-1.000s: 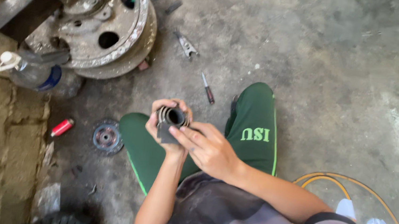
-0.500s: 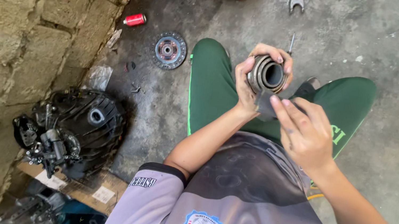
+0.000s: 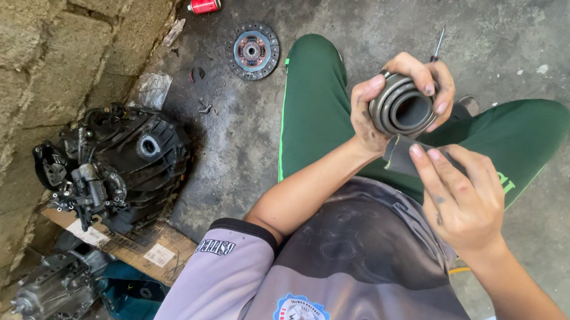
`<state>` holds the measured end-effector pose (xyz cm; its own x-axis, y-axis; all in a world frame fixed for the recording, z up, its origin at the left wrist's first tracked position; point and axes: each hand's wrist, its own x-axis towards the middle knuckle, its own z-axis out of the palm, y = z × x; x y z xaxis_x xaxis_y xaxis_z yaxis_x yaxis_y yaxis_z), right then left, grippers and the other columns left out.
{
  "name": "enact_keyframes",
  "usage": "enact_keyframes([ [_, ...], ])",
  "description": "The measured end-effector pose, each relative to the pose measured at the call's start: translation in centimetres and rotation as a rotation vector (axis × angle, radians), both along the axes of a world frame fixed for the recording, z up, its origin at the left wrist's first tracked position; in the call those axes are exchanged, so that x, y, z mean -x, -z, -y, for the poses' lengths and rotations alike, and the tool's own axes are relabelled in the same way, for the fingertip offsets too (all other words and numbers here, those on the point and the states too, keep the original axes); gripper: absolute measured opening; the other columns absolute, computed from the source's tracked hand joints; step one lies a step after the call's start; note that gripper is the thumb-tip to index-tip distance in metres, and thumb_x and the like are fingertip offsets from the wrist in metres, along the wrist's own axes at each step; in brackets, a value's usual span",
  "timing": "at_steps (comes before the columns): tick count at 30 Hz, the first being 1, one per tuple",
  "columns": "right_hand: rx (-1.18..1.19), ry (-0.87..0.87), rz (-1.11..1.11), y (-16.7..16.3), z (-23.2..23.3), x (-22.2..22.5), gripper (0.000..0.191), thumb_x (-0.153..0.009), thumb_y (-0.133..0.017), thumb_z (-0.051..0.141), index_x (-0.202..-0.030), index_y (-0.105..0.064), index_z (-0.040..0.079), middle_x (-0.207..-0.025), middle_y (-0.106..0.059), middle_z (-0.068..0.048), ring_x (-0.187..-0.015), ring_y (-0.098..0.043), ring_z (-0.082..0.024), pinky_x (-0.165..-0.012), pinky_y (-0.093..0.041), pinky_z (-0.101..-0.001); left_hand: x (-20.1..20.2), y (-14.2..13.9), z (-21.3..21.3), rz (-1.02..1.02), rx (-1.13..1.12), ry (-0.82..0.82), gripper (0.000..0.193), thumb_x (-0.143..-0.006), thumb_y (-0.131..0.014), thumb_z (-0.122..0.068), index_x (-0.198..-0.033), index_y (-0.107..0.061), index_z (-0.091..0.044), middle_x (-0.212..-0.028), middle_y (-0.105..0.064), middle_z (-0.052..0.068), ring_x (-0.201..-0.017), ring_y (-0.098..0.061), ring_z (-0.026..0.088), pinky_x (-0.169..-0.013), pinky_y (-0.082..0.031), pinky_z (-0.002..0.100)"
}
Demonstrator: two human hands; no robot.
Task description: The person sits on the floor of a repair shop holding a rubber suspension bushing and repeatedly sands and scrapes its rubber surface with a sanding block, turning the part to work different sides. A screwdriver and other vehicle parts lie on the floor nearby.
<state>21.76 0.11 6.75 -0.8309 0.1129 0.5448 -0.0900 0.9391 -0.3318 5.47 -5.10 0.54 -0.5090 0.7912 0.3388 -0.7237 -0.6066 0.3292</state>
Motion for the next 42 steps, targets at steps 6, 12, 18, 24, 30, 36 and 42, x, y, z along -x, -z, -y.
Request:
enact_keyframes([
  [6,0.027,0.034,0.004,0.2,0.5,0.2,0.05,-0.075,-0.075,-0.012,-0.123,-0.075,-0.002,-0.119,-0.061,-0.012,-0.104,-0.066,-0.034,-0.081,-0.056,-0.0464,0.1,0.1,0.0,-0.071,0.036,-0.027,0.046,-0.105,-0.04,-0.046,-0.109,-0.054,-0.003,-0.097,-0.055,0.022,-0.071,-0.052,0.024,-0.065,-0.046,0.036],
  [12,0.082,0.055,0.027,0.4,0.7,0.0,0.049,-0.075,-0.074,-0.014,-0.123,-0.075,-0.001,-0.114,-0.062,-0.013,-0.103,-0.066,-0.034,-0.081,-0.056,-0.0452,0.3,-0.1,0.0,0.021,0.026,-0.021,0.047,-0.106,-0.039,-0.047,-0.108,-0.055,-0.003,-0.095,-0.055,0.022,-0.072,-0.051,0.024,-0.064,-0.046,0.035],
  [18,0.104,0.026,-0.086,1.3,0.6,-1.1,0.045,-0.074,-0.074,-0.018,-0.117,-0.076,-0.005,-0.11,-0.062,-0.015,-0.099,-0.069,-0.036,-0.077,-0.056,-0.0457,0.5,-0.4,0.2,0.09,-0.006,-0.019,0.047,-0.106,-0.039,-0.049,-0.107,-0.058,-0.006,-0.092,-0.056,0.02,-0.067,-0.051,0.025,-0.059,-0.043,0.034],
  [24,0.088,0.04,-0.149,2.0,0.5,-1.4,0.042,-0.075,-0.077,-0.018,-0.114,-0.076,-0.004,-0.114,-0.06,-0.012,-0.1,-0.07,-0.036,-0.077,-0.055,-0.0454,0.4,-0.1,0.2,0.125,-0.019,0.023,0.047,-0.105,-0.04,-0.05,-0.107,-0.059,-0.007,-0.091,-0.056,0.02,-0.065,-0.051,0.025,-0.058,-0.041,0.034],
  [30,-0.005,0.044,-0.093,1.6,0.1,-0.9,0.043,-0.075,-0.077,-0.011,-0.116,-0.077,0.002,-0.114,-0.06,-0.01,-0.104,-0.068,-0.034,-0.08,-0.055,-0.0466,0.5,0.0,0.6,0.101,0.015,0.035,0.047,-0.105,-0.04,-0.049,-0.106,-0.059,-0.007,-0.091,-0.055,0.02,-0.064,-0.051,0.025,-0.055,-0.042,0.032],
  [36,-0.008,0.054,-0.067,1.6,0.0,-0.2,0.044,-0.076,-0.077,-0.011,-0.119,-0.077,0.002,-0.115,-0.061,-0.009,-0.105,-0.068,-0.033,-0.082,-0.056,-0.0458,0.3,-0.2,1.0,0.082,0.064,0.026,0.047,-0.106,-0.039,-0.049,-0.107,-0.058,-0.006,-0.091,-0.055,0.019,-0.065,-0.051,0.024,-0.06,-0.043,0.035],
  [42,-0.034,0.06,-0.053,1.9,0.1,-0.4,0.046,-0.076,-0.079,-0.01,-0.12,-0.076,0.002,-0.116,-0.059,-0.009,-0.106,-0.068,-0.032,-0.082,-0.056,-0.0448,0.1,0.2,0.8,0.084,0.045,0.053,0.048,-0.106,-0.038,-0.049,-0.106,-0.057,-0.005,-0.092,-0.055,0.02,-0.066,-0.052,0.025,-0.061,-0.044,0.035],
])
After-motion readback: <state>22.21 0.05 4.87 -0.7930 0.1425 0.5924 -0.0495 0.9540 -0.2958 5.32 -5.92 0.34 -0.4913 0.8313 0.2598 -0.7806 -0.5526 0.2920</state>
